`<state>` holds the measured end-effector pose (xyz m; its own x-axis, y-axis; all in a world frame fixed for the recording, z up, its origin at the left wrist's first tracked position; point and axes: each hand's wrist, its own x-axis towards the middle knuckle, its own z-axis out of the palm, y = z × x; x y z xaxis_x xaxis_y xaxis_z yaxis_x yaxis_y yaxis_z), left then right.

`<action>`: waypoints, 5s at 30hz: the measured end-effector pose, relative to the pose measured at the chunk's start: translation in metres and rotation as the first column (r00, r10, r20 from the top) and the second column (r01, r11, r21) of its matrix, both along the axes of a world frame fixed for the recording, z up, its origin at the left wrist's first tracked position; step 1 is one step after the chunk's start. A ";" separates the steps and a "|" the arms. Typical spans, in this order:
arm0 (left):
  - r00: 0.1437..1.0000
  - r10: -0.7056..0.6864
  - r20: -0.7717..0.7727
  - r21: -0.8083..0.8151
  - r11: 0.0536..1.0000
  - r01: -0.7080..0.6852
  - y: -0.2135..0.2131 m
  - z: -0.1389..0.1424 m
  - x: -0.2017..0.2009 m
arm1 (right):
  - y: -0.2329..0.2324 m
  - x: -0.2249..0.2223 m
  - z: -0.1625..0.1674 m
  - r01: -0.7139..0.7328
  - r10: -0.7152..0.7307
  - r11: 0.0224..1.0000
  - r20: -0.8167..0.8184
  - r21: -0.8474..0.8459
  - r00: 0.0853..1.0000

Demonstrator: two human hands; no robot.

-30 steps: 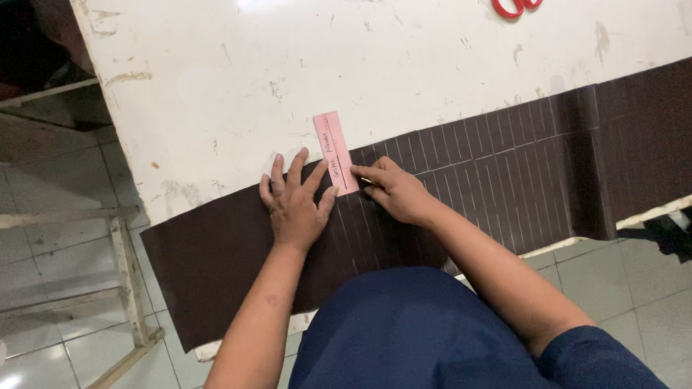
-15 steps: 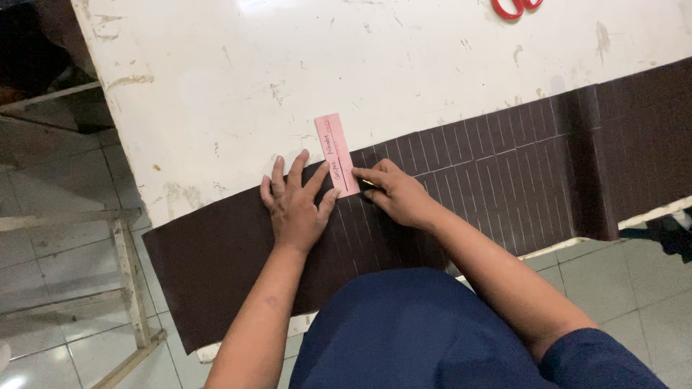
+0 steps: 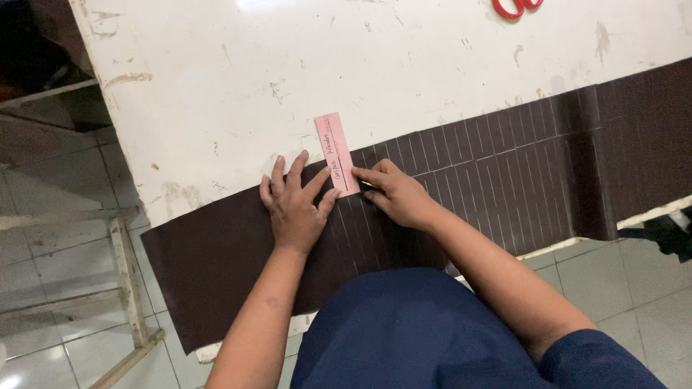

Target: The person uses a pink ruler and a yellow marking tool to draw parallel lines on a large piece of dark brown fabric laid on a white table. The person repeatedly repositions the ruler and draws lines across the fabric surface.

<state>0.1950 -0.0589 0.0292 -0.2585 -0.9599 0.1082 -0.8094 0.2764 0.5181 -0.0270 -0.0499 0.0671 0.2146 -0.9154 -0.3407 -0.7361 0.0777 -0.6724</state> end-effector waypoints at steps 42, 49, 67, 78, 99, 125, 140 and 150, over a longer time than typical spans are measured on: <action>0.998 -0.068 -0.003 -0.135 0.989 0.067 0.004 -0.001 -0.018 | -0.018 0.011 0.013 -0.086 0.103 0.974 0.067 -0.211 0.992; 0.996 -0.090 -0.014 -0.113 0.990 0.088 0.001 0.006 -0.018 | -0.035 0.012 0.011 -0.207 0.200 0.928 -0.053 -0.311 0.978; 0.930 -0.266 0.255 0.228 0.951 0.209 0.046 -0.041 -0.090 | -0.050 0.027 0.025 -0.337 0.327 0.893 -0.084 -0.300 0.941; 0.954 -0.211 0.212 0.117 0.975 0.189 0.046 -0.040 -0.088 | -0.043 0.031 0.020 -0.368 0.344 0.897 -0.136 -0.246 0.929; 0.968 -0.223 -0.118 0.012 0.974 0.226 -0.004 0.019 -0.012 | -0.005 -0.004 0.022 0.129 -0.083 0.972 0.229 -0.195 0.970; 0.955 -0.185 -0.233 -0.002 0.982 0.189 -0.008 0.019 -0.010 | 0.034 -0.010 -0.002 0.042 -0.060 0.901 -0.029 -0.432 0.998; 0.961 -0.144 -0.237 -0.187 0.977 0.100 0.005 -0.003 -0.009 | -0.018 0.039 0.018 0.490 -0.624 0.781 0.431 0.389 0.652; 0.961 -0.142 -0.237 -0.122 0.986 0.116 0.063 -0.009 0.011 | 0.015 0.010 0.011 0.569 -0.629 0.770 0.192 0.289 0.753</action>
